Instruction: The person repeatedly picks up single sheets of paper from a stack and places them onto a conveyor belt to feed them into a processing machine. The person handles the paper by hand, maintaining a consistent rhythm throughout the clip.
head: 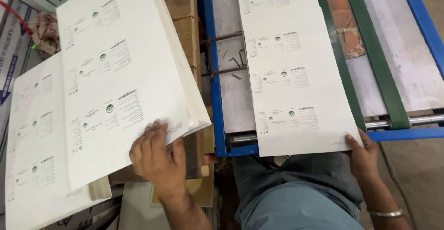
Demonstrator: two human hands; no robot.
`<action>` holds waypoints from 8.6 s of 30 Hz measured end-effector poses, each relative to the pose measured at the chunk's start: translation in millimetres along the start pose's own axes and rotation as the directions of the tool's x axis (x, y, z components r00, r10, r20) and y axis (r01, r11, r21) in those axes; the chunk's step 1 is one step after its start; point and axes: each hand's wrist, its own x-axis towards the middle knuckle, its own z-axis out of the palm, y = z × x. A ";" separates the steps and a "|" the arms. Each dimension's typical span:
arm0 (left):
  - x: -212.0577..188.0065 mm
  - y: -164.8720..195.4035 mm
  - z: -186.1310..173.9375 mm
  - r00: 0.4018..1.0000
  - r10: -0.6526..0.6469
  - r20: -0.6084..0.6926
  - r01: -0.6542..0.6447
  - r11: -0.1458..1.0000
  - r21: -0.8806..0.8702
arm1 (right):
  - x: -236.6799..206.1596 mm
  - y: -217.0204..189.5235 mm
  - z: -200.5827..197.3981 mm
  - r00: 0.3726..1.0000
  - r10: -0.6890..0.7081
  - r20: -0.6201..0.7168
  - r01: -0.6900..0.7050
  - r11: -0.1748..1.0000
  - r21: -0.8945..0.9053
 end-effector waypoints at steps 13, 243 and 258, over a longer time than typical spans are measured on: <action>-18.9 -7.2 35.5 0.976 0.026 -0.217 -0.012 0.998 0.063 | 1.4 3.0 -15.7 0.985 -0.168 0.041 0.173 0.968 -0.183; 56.2 -54.5 22.9 0.878 -0.040 0.476 0.063 0.997 -0.032 | 41.9 8.7 25.7 0.990 -0.042 0.137 0.024 0.991 0.130; 51.3 -40.1 18.3 0.940 -0.066 0.335 0.107 0.989 -0.104 | 32.1 1.2 23.2 0.975 -0.104 0.196 0.088 0.992 0.090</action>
